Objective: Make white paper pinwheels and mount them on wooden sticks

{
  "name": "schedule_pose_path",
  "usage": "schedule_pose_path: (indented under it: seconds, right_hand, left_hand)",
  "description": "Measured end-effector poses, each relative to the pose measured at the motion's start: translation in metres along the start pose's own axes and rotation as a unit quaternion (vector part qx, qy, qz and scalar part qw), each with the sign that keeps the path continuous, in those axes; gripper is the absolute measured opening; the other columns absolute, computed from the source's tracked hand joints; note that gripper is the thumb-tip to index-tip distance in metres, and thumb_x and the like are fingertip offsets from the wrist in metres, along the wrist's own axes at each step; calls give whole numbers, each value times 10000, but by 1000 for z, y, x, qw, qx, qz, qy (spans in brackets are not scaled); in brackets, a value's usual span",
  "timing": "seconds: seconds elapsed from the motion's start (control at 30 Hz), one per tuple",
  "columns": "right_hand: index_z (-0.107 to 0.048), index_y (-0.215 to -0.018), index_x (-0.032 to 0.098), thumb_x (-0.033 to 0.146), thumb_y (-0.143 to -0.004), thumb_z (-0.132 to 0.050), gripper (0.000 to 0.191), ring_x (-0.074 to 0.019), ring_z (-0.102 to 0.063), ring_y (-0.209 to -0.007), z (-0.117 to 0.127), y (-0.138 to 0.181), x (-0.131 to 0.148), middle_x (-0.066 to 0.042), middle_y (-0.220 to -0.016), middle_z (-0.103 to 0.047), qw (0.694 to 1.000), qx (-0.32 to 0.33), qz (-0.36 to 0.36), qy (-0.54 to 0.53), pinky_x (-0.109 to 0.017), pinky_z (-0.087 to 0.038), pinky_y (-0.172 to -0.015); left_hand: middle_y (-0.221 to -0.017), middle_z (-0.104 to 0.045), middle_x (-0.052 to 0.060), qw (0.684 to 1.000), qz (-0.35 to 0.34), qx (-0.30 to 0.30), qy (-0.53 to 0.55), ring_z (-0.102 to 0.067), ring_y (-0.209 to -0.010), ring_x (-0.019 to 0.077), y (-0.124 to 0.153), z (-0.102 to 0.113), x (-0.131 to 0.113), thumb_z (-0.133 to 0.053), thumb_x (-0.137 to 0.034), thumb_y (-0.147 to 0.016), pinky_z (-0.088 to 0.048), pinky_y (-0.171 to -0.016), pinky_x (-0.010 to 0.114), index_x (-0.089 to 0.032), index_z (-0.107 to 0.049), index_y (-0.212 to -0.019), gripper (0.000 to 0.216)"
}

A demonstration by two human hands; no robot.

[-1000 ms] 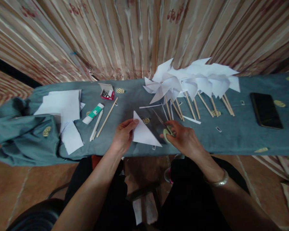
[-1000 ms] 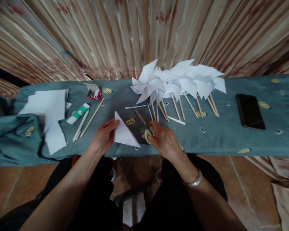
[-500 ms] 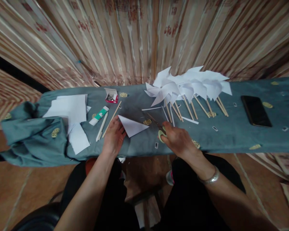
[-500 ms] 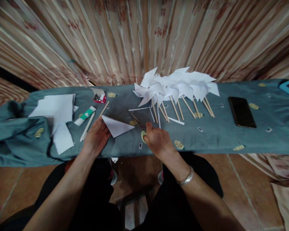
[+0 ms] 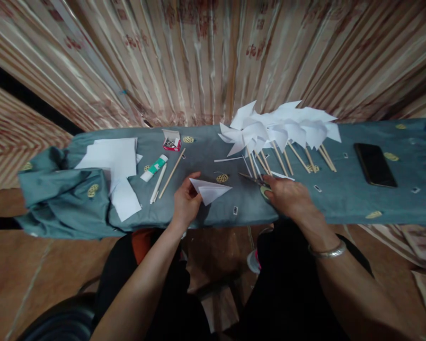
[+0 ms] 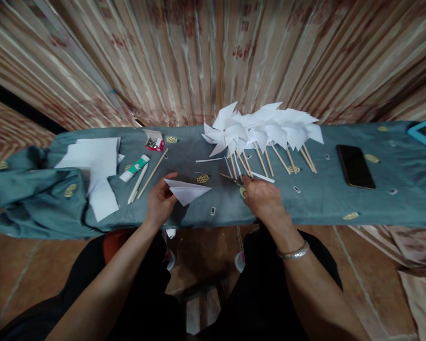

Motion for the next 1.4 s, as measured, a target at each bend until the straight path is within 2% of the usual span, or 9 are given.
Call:
schedule_pose_path:
  seconds: [0.23, 0.63, 0.8, 0.9, 0.93, 1.0, 1.1, 1.23, 1.4]
  right_hand:
    - [-543, -1305, 159, 237, -876, -503, 438, -288, -686, -883, -2, 5, -26, -155, -1044, -725, 998, -58, -17, -27, -350, -473, -711]
    - [-670, -1022, 107, 263, -866, -529, 262, -330, -687, -740, 2, -6, -44, -182, -772, -707, 994, -60, -67, -61, -388, -454, -647]
    - [-725, -933, 134, 264, -907, -466, 290, -329, -691, -771, 12, -3, -42, -195, -775, -710, 989, -79, -71, -103, -412, -473, -668]
    - [-695, -1047, 169, 348, -912, -492, 302, -270, -699, -839, 14, -6, -13, -147, -925, -738, 975, -88, -44, -200, -366, -511, -712]
    - [-675, -1085, 154, 359, -895, -530, 315, -243, -702, -837, 11, -8, 0, -135, -946, -739, 936, -80, -31, -341, -332, -523, -695]
    - [-619, -1152, 137, 367, -890, -533, 358, -205, -712, -809, -8, -12, 32, -129, -988, -736, 803, 6, -42, -594, -287, -539, -630]
    - [-620, -1122, 169, 328, -850, -613, 316, -153, -709, -818, -26, -11, 77, -106, -1060, -722, 655, 115, -58, -745, -222, -535, -620]
    - [-661, -1049, 208, 228, -725, -757, 339, -126, -704, -744, -32, -9, 100, -44, -944, -745, 559, 176, -61, -808, -193, -529, -605]
    - [-696, -909, 193, 220, -718, -764, 205, -124, -699, -713, -38, -10, 105, -35, -871, -745, 488, 190, -83, -848, -192, -530, -588]
  left_hand:
    - [-1008, -679, 31, 992, -91, 2, -89, -604, -948, 191, 16, 0, -41, -665, -113, -692, -407, -938, 264, -237, -605, -1198, 525]
    - [-797, -634, -44, 983, 43, -61, 167, -581, -684, 125, 5, 6, -13, -693, -136, -544, -451, -663, 226, -213, -489, -1162, 656]
    - [-864, -635, -24, 991, 7, -56, 124, -585, -719, 129, 6, 13, -21, -651, -123, -596, -458, -683, 226, -213, -462, -1222, 660]
    - [-909, -643, -7, 996, -42, -47, 57, -587, -785, 136, 9, 14, -31, -632, -114, -644, -451, -741, 222, -215, -457, -1254, 642]
    - [-916, -644, -3, 997, -51, -43, 42, -584, -796, 138, 10, 14, -33, -628, -112, -656, -448, -752, 221, -215, -460, -1258, 633]
    - [-927, -640, 2, 997, -60, -39, 25, -578, -811, 139, 12, 12, -36, -620, -114, -674, -445, -765, 225, -215, -476, -1249, 602]
    - [-943, -629, 9, 996, -75, -41, 22, -577, -836, 142, 14, 11, -39, -610, -123, -685, -448, -788, 240, -203, -498, -1224, 556]
    - [-911, -616, 8, 995, -80, -46, 40, -586, -807, 144, 13, 12, -41, -607, -142, -663, -463, -761, 259, -179, -470, -1248, 602]
    - [-914, -621, 13, 994, -101, -47, 19, -590, -814, 144, 16, 16, -46, -606, -140, -676, -473, -765, 267, -179, -461, -1271, 614]
Point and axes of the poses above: each hand's wrist, its own y-axis away from the middle knuckle, its own z-axis out of the back of the hand, x = y × z, the point moved 10 cm from there along -y, towards the middle knuckle
